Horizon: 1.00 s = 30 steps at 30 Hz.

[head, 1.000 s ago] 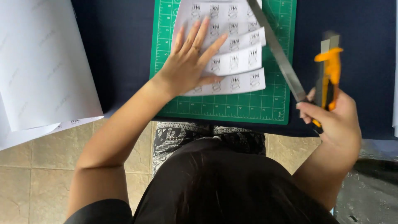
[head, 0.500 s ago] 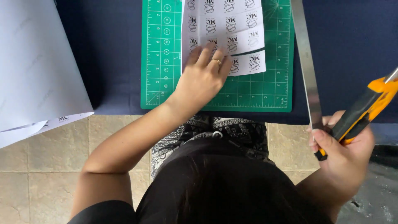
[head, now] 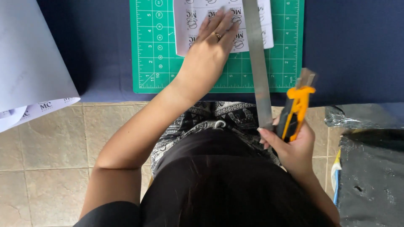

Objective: Cutting individual coffee labels from a printed sheet using a utility knife and a metal ruler on a green cutting mat.

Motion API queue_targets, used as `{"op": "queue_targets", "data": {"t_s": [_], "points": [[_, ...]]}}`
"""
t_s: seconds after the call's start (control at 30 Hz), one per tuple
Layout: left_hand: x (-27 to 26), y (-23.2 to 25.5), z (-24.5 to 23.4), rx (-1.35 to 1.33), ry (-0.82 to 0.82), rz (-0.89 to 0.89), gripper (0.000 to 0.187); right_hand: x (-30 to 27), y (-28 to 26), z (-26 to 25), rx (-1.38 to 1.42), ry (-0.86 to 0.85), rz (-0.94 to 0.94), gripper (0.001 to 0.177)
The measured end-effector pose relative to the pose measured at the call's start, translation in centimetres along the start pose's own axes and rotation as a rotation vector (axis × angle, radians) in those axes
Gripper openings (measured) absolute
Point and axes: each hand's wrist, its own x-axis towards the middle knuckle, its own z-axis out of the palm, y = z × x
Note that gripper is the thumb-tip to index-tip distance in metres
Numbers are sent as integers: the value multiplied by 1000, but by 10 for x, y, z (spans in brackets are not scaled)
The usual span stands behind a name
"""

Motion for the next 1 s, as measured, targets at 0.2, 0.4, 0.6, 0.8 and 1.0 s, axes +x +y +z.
{"op": "queue_targets", "data": {"t_s": [0.2, 0.4, 0.6, 0.8, 1.0], "points": [[4, 0, -7, 219, -88, 47, 76, -9, 4, 0, -121, -83, 180, 36], [7, 5, -18, 356, -199, 43, 78, -3, -5, 2, -165, -167, 266, 40], [15, 8, -29, 419, -179, 71, 85, 3, -1, 1, -238, -192, 237, 51], [17, 6, -35, 404, -183, 122, 99, 8, 9, -2, -225, -142, 172, 39], [16, 1, -36, 179, -227, 116, 98, 16, -1, 7, -91, -83, 119, 26]]}}
